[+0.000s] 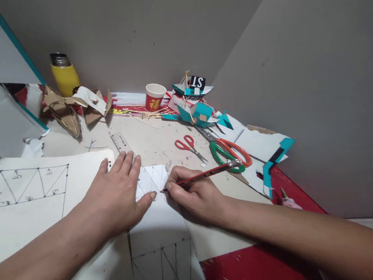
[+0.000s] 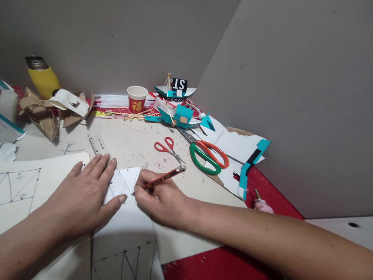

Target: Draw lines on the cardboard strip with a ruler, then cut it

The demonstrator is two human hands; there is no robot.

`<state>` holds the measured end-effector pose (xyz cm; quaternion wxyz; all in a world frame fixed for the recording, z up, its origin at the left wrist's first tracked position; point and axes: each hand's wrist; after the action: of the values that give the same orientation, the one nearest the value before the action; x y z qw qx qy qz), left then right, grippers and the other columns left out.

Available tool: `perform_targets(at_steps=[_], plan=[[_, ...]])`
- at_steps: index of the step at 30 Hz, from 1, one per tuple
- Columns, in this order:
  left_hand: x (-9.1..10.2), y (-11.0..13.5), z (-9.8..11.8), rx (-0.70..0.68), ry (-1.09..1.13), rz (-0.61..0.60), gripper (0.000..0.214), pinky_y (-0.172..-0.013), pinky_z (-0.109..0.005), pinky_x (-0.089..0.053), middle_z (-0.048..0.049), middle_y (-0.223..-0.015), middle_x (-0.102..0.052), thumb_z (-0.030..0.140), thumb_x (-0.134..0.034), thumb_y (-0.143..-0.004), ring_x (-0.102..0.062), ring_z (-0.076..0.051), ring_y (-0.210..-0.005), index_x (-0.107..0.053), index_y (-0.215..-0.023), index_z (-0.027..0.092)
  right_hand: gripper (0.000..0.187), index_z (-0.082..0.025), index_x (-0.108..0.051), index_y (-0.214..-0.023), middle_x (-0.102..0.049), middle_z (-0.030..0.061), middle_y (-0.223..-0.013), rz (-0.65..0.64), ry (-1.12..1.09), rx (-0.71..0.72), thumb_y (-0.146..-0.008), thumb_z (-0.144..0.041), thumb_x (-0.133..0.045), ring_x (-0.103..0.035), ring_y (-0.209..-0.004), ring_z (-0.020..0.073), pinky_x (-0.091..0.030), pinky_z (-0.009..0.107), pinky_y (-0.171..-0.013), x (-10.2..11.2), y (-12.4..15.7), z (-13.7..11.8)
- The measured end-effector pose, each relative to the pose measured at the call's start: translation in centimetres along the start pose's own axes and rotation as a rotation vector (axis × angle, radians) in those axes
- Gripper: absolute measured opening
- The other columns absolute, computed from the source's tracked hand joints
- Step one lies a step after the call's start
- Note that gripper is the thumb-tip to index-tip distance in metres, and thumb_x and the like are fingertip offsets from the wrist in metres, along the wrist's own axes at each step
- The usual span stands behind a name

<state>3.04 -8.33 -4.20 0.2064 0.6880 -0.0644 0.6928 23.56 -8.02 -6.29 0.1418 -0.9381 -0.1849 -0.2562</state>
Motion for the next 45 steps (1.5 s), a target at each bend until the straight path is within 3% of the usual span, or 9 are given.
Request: perform_targets(at_steps=[7, 12, 16, 19, 26, 33, 38, 42, 45], plan=[[-0.1, -0.1, 0.0, 0.004, 0.023, 0.006, 0.088, -0.122, -0.064, -0.019, -0.0219, -0.168, -0.019, 0.06, -0.034, -0.095, -0.016, -0.038, -0.156, -0.025, -0.161, 0.003, 0.016, -0.022, -0.05, -0.069, -0.053, -0.0031, -0.062, 0.006, 0.002, 0.01, -0.085, -0.018, -0.052, -0.048, -0.059, 0.0122, -0.039, 0.028, -0.056, -0.1, 0.1, 0.0], [0.3, -0.1, 0.1, 0.012, 0.03, -0.018, 0.087, -0.123, -0.063, -0.019, -0.022, -0.168, -0.018, 0.06, -0.036, -0.095, -0.015, -0.038, -0.157, -0.025, -0.161, 0.004, 0.017, -0.022, -0.052, -0.072, -0.058, -0.0021, -0.063, 0.06, -0.163, -0.07, -0.09, -0.022, -0.055, -0.052, -0.057, 0.0123, -0.043, 0.027, -0.054, -0.2, 0.4, 0.4], [0.9, 0.2, -0.1, 0.009, 0.012, -0.06, 0.087, -0.123, -0.061, -0.02, -0.0204, -0.169, -0.015, 0.059, -0.038, -0.095, -0.014, -0.037, -0.157, -0.023, -0.161, 0.005, 0.021, -0.02, -0.057, -0.084, -0.067, 0.0006, -0.071, 0.119, -0.338, -0.128, -0.098, -0.037, -0.055, -0.059, -0.055, 0.0123, -0.049, 0.026, -0.051, -0.1, 0.2, 0.1], [1.2, 0.4, -0.3, 0.01, -0.013, -0.087, 0.086, -0.123, -0.061, -0.019, -0.0196, -0.169, -0.014, 0.058, -0.038, -0.095, -0.014, -0.036, -0.157, -0.022, -0.162, 0.005, 0.029, -0.019, -0.065, -0.102, -0.072, 0.0046, -0.082, 0.149, -0.378, -0.132, -0.1, -0.045, -0.053, -0.067, -0.065, 0.0148, -0.055, 0.028, -0.056, -0.1, -0.2, -0.2], [2.0, 0.6, -1.9, -0.013, -0.008, -0.106, 0.084, -0.121, -0.062, -0.024, -0.0175, -0.168, -0.021, 0.057, -0.045, -0.094, -0.023, -0.038, -0.155, -0.028, -0.161, 0.011, 0.022, -0.022, -0.067, -0.112, -0.077, 0.0074, -0.099, 0.18, -0.12, 0.002, -0.102, -0.036, -0.053, -0.074, -0.095, 0.0202, -0.058, 0.039, -0.087, 0.3, 0.0, 0.9], [3.2, 0.8, -2.8, -0.035, -0.03, -0.117, 0.076, -0.116, -0.055, -0.034, -0.0158, -0.166, -0.034, 0.05, -0.052, -0.089, -0.033, -0.037, -0.151, -0.041, -0.156, 0.016, 0.027, -0.019, -0.06, -0.124, -0.073, 0.014, -0.114, 0.041, 0.235, 0.259, -0.098, -0.021, -0.055, -0.069, -0.105, 0.0249, -0.058, 0.044, -0.09, 0.7, 0.5, 1.1], [4.1, 1.3, -3.1, -0.077, -0.034, -0.113, 0.059, -0.106, -0.053, -0.046, -0.0171, -0.153, -0.053, 0.041, -0.058, -0.084, -0.049, -0.039, -0.139, -0.06, -0.138, 0.018, 0.038, -0.015, -0.055, -0.134, -0.072, 0.0175, -0.121, -0.045, 0.406, 0.44, -0.097, -0.017, -0.053, -0.063, -0.121, 0.032, -0.055, 0.052, -0.099, 0.3, 1.1, 1.9], [4.5, 1.5, -3.3, -0.103, -0.026, -0.092, 0.051, -0.104, -0.053, -0.048, -0.0159, -0.144, -0.061, 0.031, -0.061, -0.08, -0.056, -0.038, -0.132, -0.066, -0.129, 0.02, 0.046, -0.017, -0.05, -0.142, -0.071, 0.0162, -0.128, -0.079, 0.45, 0.494, -0.096, -0.015, -0.052, -0.06, -0.127, 0.0317, -0.052, 0.053, -0.104, 0.3, 1.5, 2.4], [4.3, 1.5, -3.1, -0.109, -0.017, -0.071, 0.056, -0.105, -0.055, -0.047, -0.0164, -0.147, -0.058, 0.027, -0.059, -0.079, -0.054, -0.039, -0.134, -0.063, -0.134, 0.019, 0.046, -0.019, -0.05, -0.144, -0.071, 0.0147, -0.126, -0.047, 0.419, 0.498, -0.098, -0.019, -0.053, -0.062, -0.124, 0.0307, -0.053, 0.052, -0.102, 0.6, 1.1, 2.1]])
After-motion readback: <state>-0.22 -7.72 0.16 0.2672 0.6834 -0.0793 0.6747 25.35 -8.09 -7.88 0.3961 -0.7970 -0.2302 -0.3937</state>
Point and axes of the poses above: each hand's wrist, its own y-axis away from the middle knuckle, its own x-axis out of the back of the hand, z = x × y
